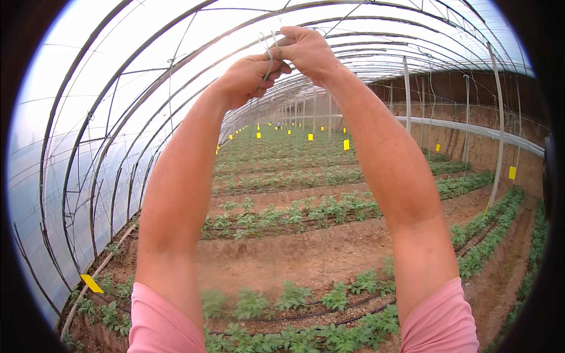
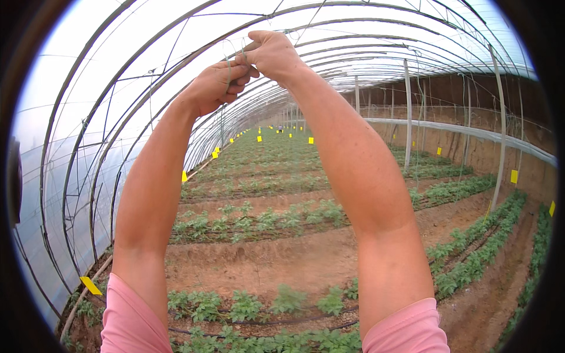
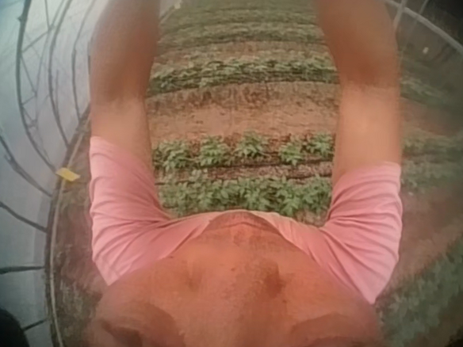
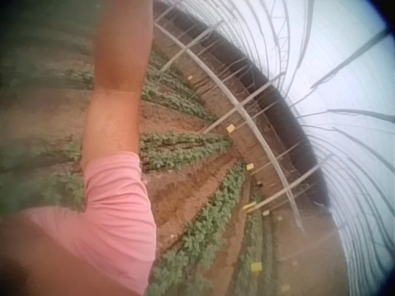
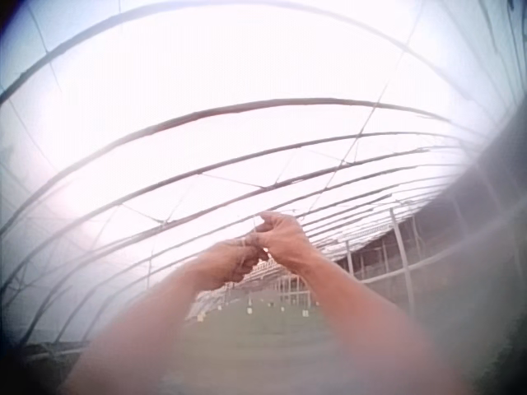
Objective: The person walks between rows of young plants in a greenhouse and repeatedly ties thin strings to overhead wires to support the plants. They pull the string taut, loop it around the wire, and secure it by hand, moving along the row as they work.
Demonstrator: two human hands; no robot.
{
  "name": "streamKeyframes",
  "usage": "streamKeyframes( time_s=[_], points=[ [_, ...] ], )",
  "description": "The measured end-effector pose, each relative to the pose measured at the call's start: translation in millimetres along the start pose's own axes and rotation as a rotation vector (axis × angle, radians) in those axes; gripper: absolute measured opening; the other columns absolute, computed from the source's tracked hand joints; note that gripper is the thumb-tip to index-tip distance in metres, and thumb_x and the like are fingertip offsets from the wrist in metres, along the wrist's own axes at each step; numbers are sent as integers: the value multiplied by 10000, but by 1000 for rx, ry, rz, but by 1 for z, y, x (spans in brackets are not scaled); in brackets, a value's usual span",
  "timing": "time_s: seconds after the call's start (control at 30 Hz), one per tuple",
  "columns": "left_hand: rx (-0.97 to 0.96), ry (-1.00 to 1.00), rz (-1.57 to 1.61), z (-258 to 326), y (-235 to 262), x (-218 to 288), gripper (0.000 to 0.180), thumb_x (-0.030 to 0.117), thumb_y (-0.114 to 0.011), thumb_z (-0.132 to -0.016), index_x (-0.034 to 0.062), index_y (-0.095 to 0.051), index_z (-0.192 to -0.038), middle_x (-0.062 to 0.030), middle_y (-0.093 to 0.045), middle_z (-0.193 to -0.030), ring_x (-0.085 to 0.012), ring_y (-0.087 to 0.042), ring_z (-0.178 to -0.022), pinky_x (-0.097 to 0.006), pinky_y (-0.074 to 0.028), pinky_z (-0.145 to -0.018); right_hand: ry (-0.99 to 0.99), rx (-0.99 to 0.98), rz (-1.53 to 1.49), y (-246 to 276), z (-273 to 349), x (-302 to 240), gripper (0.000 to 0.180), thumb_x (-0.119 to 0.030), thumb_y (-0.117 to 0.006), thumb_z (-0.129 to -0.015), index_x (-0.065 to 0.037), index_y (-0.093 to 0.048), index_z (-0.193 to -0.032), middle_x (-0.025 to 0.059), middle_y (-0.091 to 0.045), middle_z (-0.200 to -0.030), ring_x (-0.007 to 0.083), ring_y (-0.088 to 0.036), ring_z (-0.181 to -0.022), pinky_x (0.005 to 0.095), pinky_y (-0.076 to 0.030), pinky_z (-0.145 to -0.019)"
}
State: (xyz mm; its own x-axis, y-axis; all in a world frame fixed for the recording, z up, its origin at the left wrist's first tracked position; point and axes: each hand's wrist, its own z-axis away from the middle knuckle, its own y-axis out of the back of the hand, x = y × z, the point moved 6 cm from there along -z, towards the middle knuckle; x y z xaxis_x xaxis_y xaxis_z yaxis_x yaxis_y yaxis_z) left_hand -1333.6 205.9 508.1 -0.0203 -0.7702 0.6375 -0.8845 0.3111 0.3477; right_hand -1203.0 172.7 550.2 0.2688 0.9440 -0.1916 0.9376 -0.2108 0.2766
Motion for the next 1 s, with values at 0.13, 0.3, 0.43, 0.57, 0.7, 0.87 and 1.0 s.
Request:
streamKeyframes(
  time_s=[0.13, 0.3, 0.43, 0.57, 0.7, 0.87, 1.0],
  points=[
    [109, -91, 215, 3, -15, -5, 289, 215, -550, -1015, 15, -552, -1223, 48, -407, -752, -46, -330, -611, -203, -258, -482, 108, 198, 373, 16, -1, -8, 592, -137, -733, -824, 96, -527, -1328, 142, -734, -980, 240, -693, -907, 378, -528, -847],
    [370, -179, 443, 40, -28, -49, 270, 137, -494, -1020, -3, -529, -1248, 45, -370, -700, -46, -300, -552, -204, -231, -447, 108, 465, 732, 36, 7, -19, 371, -71, -622, -850, 36, -600, -1205, 127, -723, -867, 299, -692, -895, 393, -522, -850],
    [383, -227, 150, 71, -55, -107, 212, 132, -497, -1023, 8, -592, -1166, 58, -411, -703, -28, -323, -569, -208, -266, -481, 282, 560, 733, 45, 1, -28, 363, -78, -643, -852, 7, -595, -1201, 111, -729, -937, 318, -687, -926, 429, -516, -872],
    [422, -350, 93, 87, -80, -117, 176, 116, -510, -1020, 22, -627, -1112, 80, -441, -731, -9, -351, -634, -205, -295, -551, 448, 531, 729, 48, 6, -36, 140, -32, -554, -947, 6, -585, -1078, 80, -692, -868, 149, -612, -638, 281, -493, -582],
    [398, -361, 73, 86, -92, -107, 169, 112, -510, -1021, 33, -621, -1121, 96, -420, -727, -5, -337, -652, -198, -286, -571, 246, 479, 1035, 61, 14, -17, 345, -108, -658, -883, -87, -523, -1200, 100, -691, -1171, 339, -678, -1010, 460, -520, -858],
    [389, -308, 142, 86, -88, -116, 170, 118, -501, -1027, 40, -610, -1132, 91, -395, -699, -5, -315, -614, -209, -271, -539, 319, 357, 1117, 44, 1, -14, 298, -137, -667, -884, -103, -555, -1157, 93, -716, -1037, 325, -695, -917, 456, -531, -776],
    [399, -271, 105, 91, -83, -114, 178, 118, -510, -1009, 25, -620, -1114, 54, -481, -745, -43, -408, -693, -239, -382, -632, 385, 311, 1196, 35, -7, -12, 246, -107, -632, -887, -112, -579, -1127, 94, -725, -883, 331, -701, -844, 461, -540, -705]
  ],
)
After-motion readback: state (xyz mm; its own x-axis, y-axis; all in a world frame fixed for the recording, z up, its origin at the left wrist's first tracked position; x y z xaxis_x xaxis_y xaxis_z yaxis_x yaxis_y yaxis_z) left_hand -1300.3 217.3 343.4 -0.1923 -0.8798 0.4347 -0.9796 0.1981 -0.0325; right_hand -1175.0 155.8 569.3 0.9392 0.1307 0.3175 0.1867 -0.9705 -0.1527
